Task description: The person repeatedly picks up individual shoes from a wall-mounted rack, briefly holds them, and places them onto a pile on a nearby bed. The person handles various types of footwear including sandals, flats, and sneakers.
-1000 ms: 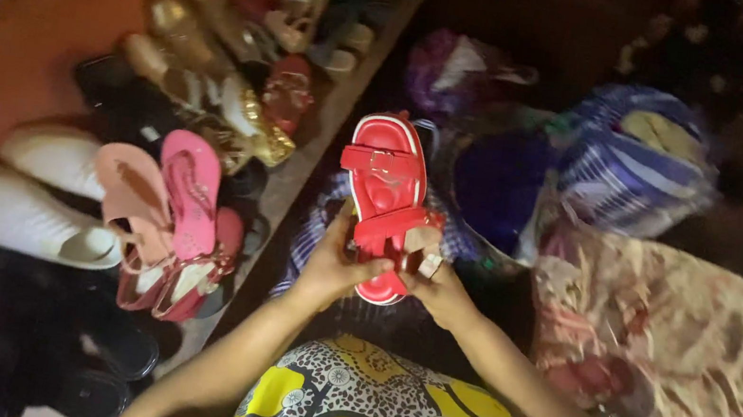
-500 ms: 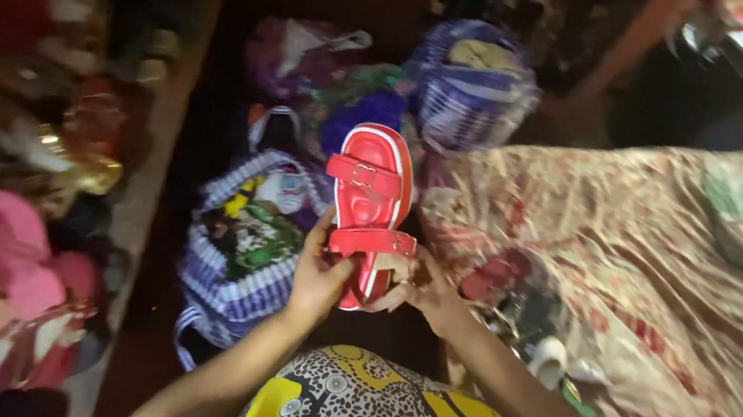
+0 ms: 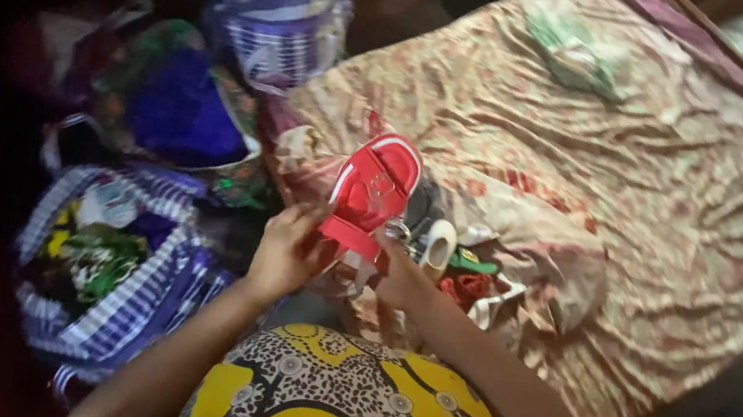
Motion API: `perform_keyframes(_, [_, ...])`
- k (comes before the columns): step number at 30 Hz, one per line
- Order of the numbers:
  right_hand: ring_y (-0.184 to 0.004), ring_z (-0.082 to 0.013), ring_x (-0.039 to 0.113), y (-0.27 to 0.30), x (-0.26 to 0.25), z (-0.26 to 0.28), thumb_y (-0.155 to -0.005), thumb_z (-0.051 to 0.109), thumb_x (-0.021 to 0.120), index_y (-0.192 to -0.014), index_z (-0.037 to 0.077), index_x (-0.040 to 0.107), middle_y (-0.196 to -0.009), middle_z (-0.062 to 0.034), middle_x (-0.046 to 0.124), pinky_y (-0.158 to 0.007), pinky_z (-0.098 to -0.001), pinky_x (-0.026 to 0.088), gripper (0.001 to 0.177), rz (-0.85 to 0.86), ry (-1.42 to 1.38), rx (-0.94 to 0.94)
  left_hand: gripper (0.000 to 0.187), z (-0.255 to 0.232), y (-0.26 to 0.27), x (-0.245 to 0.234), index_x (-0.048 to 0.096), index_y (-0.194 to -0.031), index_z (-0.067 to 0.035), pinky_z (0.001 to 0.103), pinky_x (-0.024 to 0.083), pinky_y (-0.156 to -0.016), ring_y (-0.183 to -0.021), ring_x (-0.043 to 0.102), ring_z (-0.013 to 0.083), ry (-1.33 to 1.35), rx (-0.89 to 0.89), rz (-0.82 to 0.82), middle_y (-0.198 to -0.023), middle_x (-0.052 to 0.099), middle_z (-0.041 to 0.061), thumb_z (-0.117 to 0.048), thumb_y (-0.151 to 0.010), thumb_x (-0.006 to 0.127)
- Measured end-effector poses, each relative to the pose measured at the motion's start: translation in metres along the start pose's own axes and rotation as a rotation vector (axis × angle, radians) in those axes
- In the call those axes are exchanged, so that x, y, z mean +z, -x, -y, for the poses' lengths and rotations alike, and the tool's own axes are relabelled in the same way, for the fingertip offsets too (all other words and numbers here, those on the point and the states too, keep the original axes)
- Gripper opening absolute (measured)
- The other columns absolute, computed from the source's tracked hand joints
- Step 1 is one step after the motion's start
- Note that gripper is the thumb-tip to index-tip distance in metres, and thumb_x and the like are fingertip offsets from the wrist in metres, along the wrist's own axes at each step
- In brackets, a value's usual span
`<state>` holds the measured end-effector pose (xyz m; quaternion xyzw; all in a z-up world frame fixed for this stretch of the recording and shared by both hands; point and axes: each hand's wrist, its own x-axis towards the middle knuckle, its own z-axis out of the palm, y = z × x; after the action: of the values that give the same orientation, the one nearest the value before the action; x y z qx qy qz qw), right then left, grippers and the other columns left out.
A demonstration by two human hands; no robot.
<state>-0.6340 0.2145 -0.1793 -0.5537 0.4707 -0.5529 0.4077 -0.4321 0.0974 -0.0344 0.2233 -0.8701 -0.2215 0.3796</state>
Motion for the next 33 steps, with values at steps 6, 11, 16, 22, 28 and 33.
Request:
perform_keyframes(6, [-0.114,-0.0275,0.067,0.016,-0.03,-0.02,-0.103,0.03,0.056,-0.145,0.013,0.048,-0.133,-0.0094,0.063,-0.093,-0.0477,0.057,0.046,-0.387,-1.119,0.488,0.046,0.005,-0.002,0.04,0.066,-0.13,-0.002,0.04,0.055,-0.088,-0.101,0.069,0.0344,0.2,0.061,0.228,-0.115,0.072,0.018,-0.009,-0.086,0.075])
perform_keyframes(11, [-0.104,-0.0309,0.067,0.02,-0.039,-0.018,-0.103,0.047,0.044,-0.151,0.02,0.046,-0.133,-0.0076,0.064,-0.087,-0.0482,0.056,0.055,-0.506,-0.893,0.6,0.033,0.028,0.014,0.064,0.066,-0.132,-0.003,0.029,0.053,-0.092,-0.103,0.066,0.0146,0.615,-0.455,0.281,-0.114,0.074,0.007,-0.019,-0.105,0.059])
perform_keyframes(16, [-0.121,-0.0334,0.059,0.019,-0.04,0.035,-0.104,0.045,0.052,-0.162,0.021,0.037,-0.147,-0.0135,0.051,-0.1,-0.0496,0.054,0.064,-0.193,-0.628,0.011,0.034,0.03,0.011,0.061,0.065,-0.135,-0.001,0.03,0.052,-0.095,-0.109,0.062,0.0185,0.675,-0.455,0.237,-0.118,0.07,0.011,-0.017,-0.105,0.062])
perform_keyframes(22, [-0.107,-0.0318,0.068,-0.02,-0.023,0.048,-0.094,0.03,0.066,-0.151,0.021,0.045,-0.126,-0.0122,0.066,-0.079,-0.0482,0.061,0.062,-0.381,-0.864,0.528,0.075,-0.011,-0.01,0.024,0.055,-0.139,-0.001,0.042,0.053,-0.094,-0.118,0.064,0.0401,0.218,-0.101,0.244,-0.133,0.061,0.025,-0.018,-0.073,0.087])
perform_keyframes(28, [-0.102,-0.0269,0.066,-0.059,-0.001,0.018,-0.097,0.029,0.072,-0.141,0.009,0.05,-0.116,-0.0086,0.067,-0.073,-0.0448,0.06,0.053,-0.415,-0.603,0.452,0.076,-0.009,0.002,-0.015,0.062,-0.125,-0.004,0.05,0.049,-0.091,-0.107,0.061,0.0425,0.028,-0.075,0.24,-0.114,0.067,0.02,-0.023,-0.058,0.093])
perform_keyframes(33, [-0.107,-0.0242,0.069,-0.076,-0.011,0.033,-0.096,0.023,0.074,-0.139,0.009,0.061,-0.118,-0.01,0.072,-0.089,-0.0396,0.059,0.047,0.021,0.023,0.169,0.063,0.015,0.013,-0.041,0.064,-0.128,-0.006,0.047,0.05,-0.094,-0.112,0.062,0.0395,0.028,-0.051,0.043,-0.12,0.067,0.018,-0.014,-0.068,0.085])
